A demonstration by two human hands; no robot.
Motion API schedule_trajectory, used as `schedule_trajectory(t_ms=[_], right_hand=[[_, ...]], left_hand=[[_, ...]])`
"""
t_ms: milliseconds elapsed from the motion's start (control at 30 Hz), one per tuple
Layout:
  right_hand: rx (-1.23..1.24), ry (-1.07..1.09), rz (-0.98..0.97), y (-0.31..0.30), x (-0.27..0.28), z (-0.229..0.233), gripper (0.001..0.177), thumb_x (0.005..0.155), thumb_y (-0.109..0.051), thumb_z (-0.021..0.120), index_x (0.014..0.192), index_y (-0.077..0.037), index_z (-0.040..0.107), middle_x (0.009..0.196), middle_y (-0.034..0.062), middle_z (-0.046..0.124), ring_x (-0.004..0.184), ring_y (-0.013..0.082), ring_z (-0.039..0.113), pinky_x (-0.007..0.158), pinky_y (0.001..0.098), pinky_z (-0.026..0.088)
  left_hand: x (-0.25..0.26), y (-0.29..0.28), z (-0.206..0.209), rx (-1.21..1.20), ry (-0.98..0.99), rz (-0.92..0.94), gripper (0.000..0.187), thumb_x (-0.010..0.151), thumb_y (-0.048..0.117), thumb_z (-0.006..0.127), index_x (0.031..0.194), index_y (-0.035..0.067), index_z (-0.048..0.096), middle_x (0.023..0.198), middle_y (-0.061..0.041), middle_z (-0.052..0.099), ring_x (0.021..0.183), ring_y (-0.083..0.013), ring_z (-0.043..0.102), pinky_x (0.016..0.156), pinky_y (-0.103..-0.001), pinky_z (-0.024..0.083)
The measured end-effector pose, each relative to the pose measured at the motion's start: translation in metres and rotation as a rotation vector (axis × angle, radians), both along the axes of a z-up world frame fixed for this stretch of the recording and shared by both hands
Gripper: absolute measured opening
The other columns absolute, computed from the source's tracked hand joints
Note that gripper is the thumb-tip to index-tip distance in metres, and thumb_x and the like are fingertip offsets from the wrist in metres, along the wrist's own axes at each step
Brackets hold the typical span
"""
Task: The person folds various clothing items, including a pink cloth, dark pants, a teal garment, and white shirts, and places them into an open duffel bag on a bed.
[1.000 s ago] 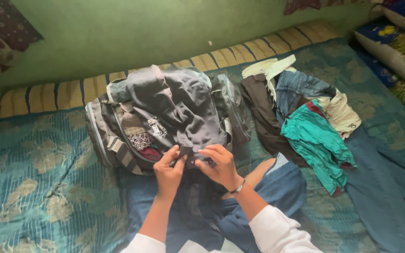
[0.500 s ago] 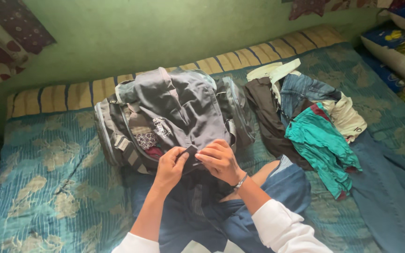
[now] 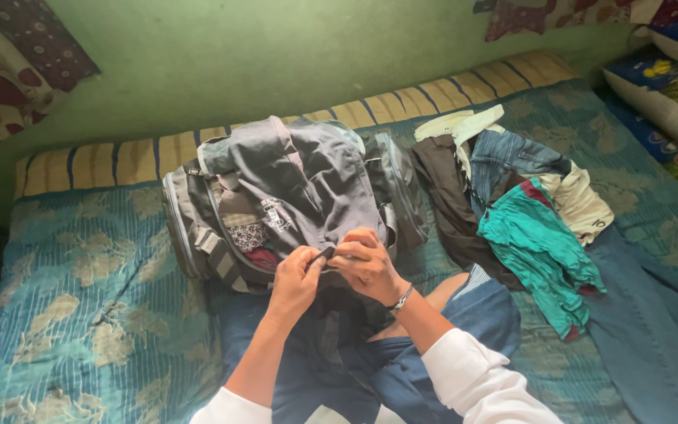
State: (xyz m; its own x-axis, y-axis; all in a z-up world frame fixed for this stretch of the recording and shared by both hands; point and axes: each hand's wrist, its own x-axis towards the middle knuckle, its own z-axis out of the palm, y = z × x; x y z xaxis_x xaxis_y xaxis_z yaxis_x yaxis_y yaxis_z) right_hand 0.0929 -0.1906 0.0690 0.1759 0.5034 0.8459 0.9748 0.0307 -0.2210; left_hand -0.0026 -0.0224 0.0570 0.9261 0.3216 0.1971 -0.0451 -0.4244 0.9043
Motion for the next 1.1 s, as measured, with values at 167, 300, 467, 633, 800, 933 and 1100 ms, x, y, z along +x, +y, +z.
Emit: schedule_trajectory(t_ms=[167,300,467,633,800,933,1100], right_hand=[[0.055,0.152,0.012,0.003,0.000,-0.015,0.027,0.070,-0.005,0.077,0.096,-0.009,0.072,0.116,0.0114,0.064,0.114,0.0353,0.061,0.100,0.0453,0.051],[0.034,0.309,0.098,0.001,0.004,-0.036,0.025,0.076,-0.003,0.082,0.099,-0.005,0.071,0.115,0.0124,0.071,0.111,0.0340,0.067,0.098,0.0415,0.054],[0.134,0.394,0.100,0.011,0.003,-0.054,0.028,0.074,-0.002,0.084,0.098,-0.005,0.070,0.104,0.0119,0.072,0.099,0.0316,0.071,0.092,0.0385,0.056],[0.117,0.751,0.093,0.019,-0.005,-0.044,0.033,0.081,-0.003,0.079,0.111,-0.004,0.067,0.101,0.0091,0.074,0.091,0.0260,0.073,0.083,0.0333,0.057],[0.087,0.352,-0.009,0.018,-0.007,-0.024,0.027,0.076,0.000,0.078,0.102,-0.005,0.070,0.104,0.0108,0.072,0.095,0.0293,0.070,0.083,0.0362,0.056],[0.101,0.294,-0.064,0.015,-0.009,-0.015,0.027,0.075,0.000,0.076,0.101,-0.005,0.070,0.103,0.0098,0.072,0.095,0.0296,0.070,0.083,0.0368,0.056],[0.105,0.142,-0.079,0.009,-0.010,-0.008,0.023,0.078,-0.002,0.077,0.100,-0.006,0.071,0.102,0.0068,0.071,0.097,0.0277,0.070,0.088,0.0405,0.056]], left_hand=[[0.001,0.007,0.005,0.077,-0.085,-0.104,0.007,0.090,0.006,0.067,0.093,0.000,0.068,0.085,-0.008,0.065,0.074,-0.0188,0.064,0.068,-0.031,0.050],[0.003,0.018,0.005,-0.010,0.002,-0.234,0.008,0.091,0.006,0.067,0.095,-0.001,0.069,0.088,-0.005,0.067,0.073,-0.0145,0.062,0.067,-0.029,0.049],[0.003,0.025,0.003,-0.156,-0.013,-0.293,0.008,0.090,0.000,0.069,0.097,-0.002,0.073,0.095,-0.005,0.069,0.082,-0.0104,0.064,0.073,-0.025,0.050],[-0.012,0.011,0.009,0.040,-0.296,-0.162,0.019,0.088,0.000,0.071,0.107,0.001,0.075,0.104,-0.006,0.073,0.094,-0.0160,0.071,0.082,-0.025,0.055],[-0.020,0.002,0.022,0.118,-0.370,-0.100,0.025,0.084,0.006,0.079,0.109,0.002,0.074,0.111,-0.009,0.072,0.098,-0.0235,0.072,0.080,-0.030,0.057],[-0.021,0.004,0.023,0.477,-0.499,-0.036,0.050,0.072,0.017,0.085,0.116,0.003,0.065,0.124,-0.015,0.064,0.112,-0.0335,0.062,0.091,-0.043,0.051],[-0.029,-0.014,-0.048,0.351,-0.315,0.452,0.062,0.074,0.010,0.079,0.128,-0.003,0.052,0.128,-0.022,0.056,0.116,-0.0373,0.059,0.096,-0.047,0.052]])
